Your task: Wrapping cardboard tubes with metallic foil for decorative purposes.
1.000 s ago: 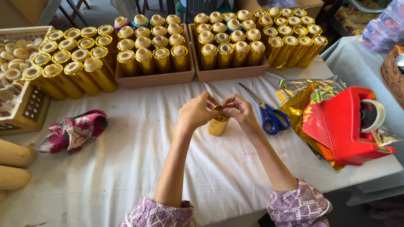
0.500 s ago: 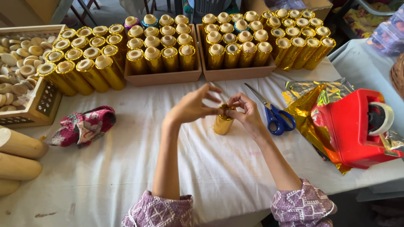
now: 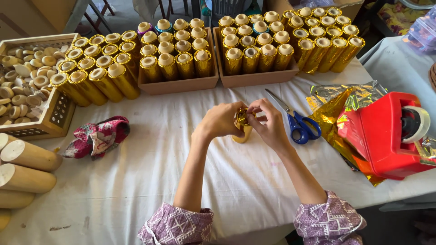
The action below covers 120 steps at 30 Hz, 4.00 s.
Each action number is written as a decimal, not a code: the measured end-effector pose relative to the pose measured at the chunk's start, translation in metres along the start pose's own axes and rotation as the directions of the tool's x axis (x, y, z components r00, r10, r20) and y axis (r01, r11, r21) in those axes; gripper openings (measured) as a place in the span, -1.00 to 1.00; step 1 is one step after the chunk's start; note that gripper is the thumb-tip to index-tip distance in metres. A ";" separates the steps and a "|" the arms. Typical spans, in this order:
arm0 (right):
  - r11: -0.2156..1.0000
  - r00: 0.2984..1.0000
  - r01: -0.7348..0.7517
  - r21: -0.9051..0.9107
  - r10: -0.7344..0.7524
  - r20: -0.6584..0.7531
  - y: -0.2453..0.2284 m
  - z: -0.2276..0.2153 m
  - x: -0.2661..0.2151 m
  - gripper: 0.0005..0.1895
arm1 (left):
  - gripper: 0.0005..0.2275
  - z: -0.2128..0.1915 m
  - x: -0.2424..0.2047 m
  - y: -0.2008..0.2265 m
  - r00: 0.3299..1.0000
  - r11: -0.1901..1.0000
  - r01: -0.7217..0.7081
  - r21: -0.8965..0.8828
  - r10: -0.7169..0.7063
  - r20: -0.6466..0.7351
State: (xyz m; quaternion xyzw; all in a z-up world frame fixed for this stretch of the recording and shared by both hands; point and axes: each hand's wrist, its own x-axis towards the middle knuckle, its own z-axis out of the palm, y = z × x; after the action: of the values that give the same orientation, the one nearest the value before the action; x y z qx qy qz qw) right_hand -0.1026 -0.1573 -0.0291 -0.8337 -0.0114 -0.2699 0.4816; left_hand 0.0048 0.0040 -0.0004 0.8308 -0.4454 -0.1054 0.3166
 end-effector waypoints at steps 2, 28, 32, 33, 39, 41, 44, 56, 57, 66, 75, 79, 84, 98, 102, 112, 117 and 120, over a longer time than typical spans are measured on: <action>0.991 0.995 0.096 -0.097 -0.099 -0.029 -0.007 -0.005 0.000 -0.90 | -0.40 -0.004 0.000 0.005 0.999 1.000 -0.013 0.004 0.013 -0.039; 0.931 0.958 0.280 -0.235 -0.286 0.008 0.016 -0.005 0.001 -0.74 | -0.49 0.013 0.011 -0.019 0.988 0.985 -0.080 -0.152 0.058 -0.145; 0.925 0.955 0.287 -0.248 -0.298 -0.006 0.020 -0.004 0.001 -0.74 | -0.44 0.028 0.015 -0.038 0.988 0.971 -0.123 -0.203 0.101 -0.114; 0.918 0.951 0.297 -0.263 -0.310 -0.006 0.021 -0.004 0.001 -0.75 | -0.44 0.034 0.015 -0.045 0.993 0.983 -0.098 -0.158 0.086 -0.086; 0.888 0.941 0.309 -0.342 -0.337 -0.024 0.025 0.002 0.003 -0.67 | -0.47 0.051 0.023 -0.084 1.000 0.999 -0.010 -0.039 0.009 -0.004; 0.886 0.942 0.309 -0.345 -0.336 -0.019 0.023 0.003 0.001 -0.66 | -0.40 0.054 0.025 -0.089 1.000 1.000 0.001 -0.003 -0.001 -0.002; 0.897 0.948 0.291 -0.332 -0.316 -0.023 0.021 0.006 -0.001 -0.65 | -0.25 0.037 0.014 -0.081 0.993 0.976 0.113 0.188 -0.103 -0.061; 0.939 0.965 0.242 -0.245 -0.259 -0.039 0.019 0.000 -0.003 -0.68 | -0.50 -0.225 -0.131 -0.103 0.828 0.419 0.507 0.753 -0.479 -0.290; 0.947 0.979 0.187 -0.260 -0.203 -0.034 0.022 0.003 -0.003 -0.68 | -0.49 -0.248 -0.148 -0.125 0.743 0.332 0.604 0.725 -0.564 -0.361; 0.939 0.965 0.242 -0.245 -0.260 -0.043 0.002 0.003 -0.001 -0.69 | -0.72 -0.307 -0.239 -0.267 0.553 0.124 0.790 0.600 -0.565 -0.612; 0.941 0.977 0.193 -0.279 -0.209 -0.029 -0.004 0.002 0.006 -0.69 | -0.70 -0.283 -0.185 -0.392 0.448 0.166 0.888 0.428 -0.518 -0.729; 0.941 0.977 0.178 -0.289 -0.204 -0.065 -0.003 0.006 0.009 -0.70 | -0.85 -0.271 -0.182 -0.435 0.405 0.172 0.913 0.370 -0.270 -0.874; 0.924 0.970 0.194 -0.329 -0.230 -0.075 0.004 0.006 0.009 -0.69 | -0.83 -0.269 -0.182 -0.465 0.313 0.243 0.940 0.239 -0.334 -0.889; 0.913 0.969 0.188 -0.363 -0.231 -0.081 0.010 0.011 0.011 -0.70 | -0.68 -0.263 -0.199 -0.536 0.408 0.469 0.868 0.163 -0.487 -0.772; 0.919 0.971 0.183 -0.350 -0.225 -0.082 0.009 0.011 0.011 -0.71 | -0.65 -0.264 -0.204 -0.540 0.409 0.431 0.877 0.211 -0.441 -0.799; 0.914 0.971 0.188 -0.360 -0.227 -0.069 0.010 0.010 0.012 -0.70 | -0.37 -0.265 -0.205 -0.572 0.101 0.063 0.995 0.081 -0.469 -0.877; 0.911 0.971 0.191 -0.367 -0.230 -0.065 0.012 0.009 0.011 -0.69 | -0.52 -0.267 -0.210 -0.577 0.062 -0.031 0.993 0.113 -0.677 -0.733; 0.911 0.972 0.191 -0.364 -0.228 -0.059 0.013 0.008 0.011 -0.69 | -0.40 -0.264 -0.218 -0.588 0.125 0.017 0.990 0.139 -0.556 -0.822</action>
State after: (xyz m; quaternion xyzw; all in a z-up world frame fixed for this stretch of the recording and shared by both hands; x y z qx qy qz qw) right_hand -0.0858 -0.1602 -0.0380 -0.8864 -0.0274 -0.3591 0.2908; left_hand 0.3950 0.5304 -0.1831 0.9539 0.2565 0.1516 -0.0364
